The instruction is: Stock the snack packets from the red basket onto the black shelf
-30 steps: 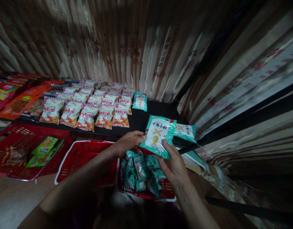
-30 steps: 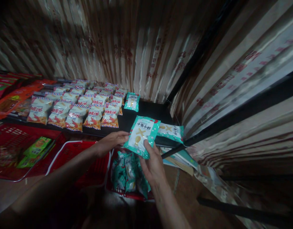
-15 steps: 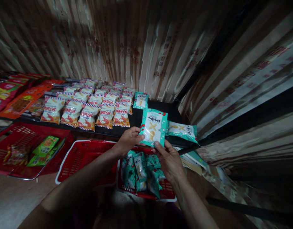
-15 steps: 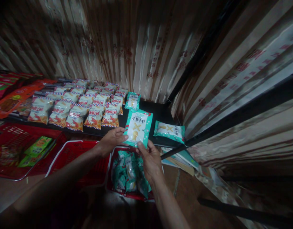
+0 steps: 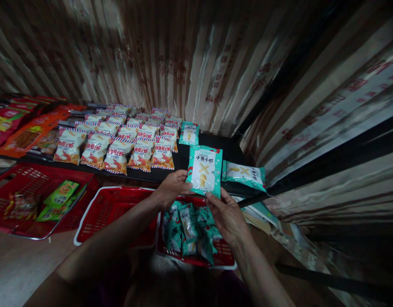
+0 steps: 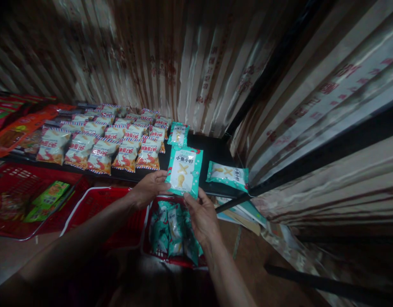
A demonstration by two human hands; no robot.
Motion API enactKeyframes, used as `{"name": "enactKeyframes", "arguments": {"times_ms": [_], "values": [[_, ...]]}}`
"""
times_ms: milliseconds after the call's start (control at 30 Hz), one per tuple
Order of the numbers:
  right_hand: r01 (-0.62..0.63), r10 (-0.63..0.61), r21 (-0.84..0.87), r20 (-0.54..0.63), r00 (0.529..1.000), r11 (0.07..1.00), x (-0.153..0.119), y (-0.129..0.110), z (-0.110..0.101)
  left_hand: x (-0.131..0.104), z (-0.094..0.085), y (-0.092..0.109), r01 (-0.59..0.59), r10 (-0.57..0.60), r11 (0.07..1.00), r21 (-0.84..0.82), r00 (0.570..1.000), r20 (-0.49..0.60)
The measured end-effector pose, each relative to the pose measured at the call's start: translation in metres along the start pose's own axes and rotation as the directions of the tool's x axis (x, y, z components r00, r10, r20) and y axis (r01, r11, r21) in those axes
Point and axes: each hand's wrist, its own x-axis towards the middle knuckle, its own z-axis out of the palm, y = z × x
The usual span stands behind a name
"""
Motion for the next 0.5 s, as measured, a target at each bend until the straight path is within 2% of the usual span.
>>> {"name": "enactKeyframes", "arguments": {"times_ms": [300, 400, 500], "values": [[-0.013, 0.013, -0.007, -0.047, 0.999, 1.000, 0.013, 0.012, -0.012, 0.016, 0.004, -0.020, -0.060, 0.077, 0.990, 0.125, 0.988, -0.135], [-0.023, 0.019, -0.033, -0.126, 0.992, 0.999, 0.023, 0.014, -0.019, 0.027, 0.005, -0.028, -0.085, 0.107, 0.983, 0.160, 0.984, -0.140], [-0.007, -0.006, -0.115, -0.119, 0.993, 0.993, 0.035, 0.012, -0.025, 0.038, 0.007, -0.034, -0.131, 0.158, 0.974, 0.182, 0.977, -0.144]]}}
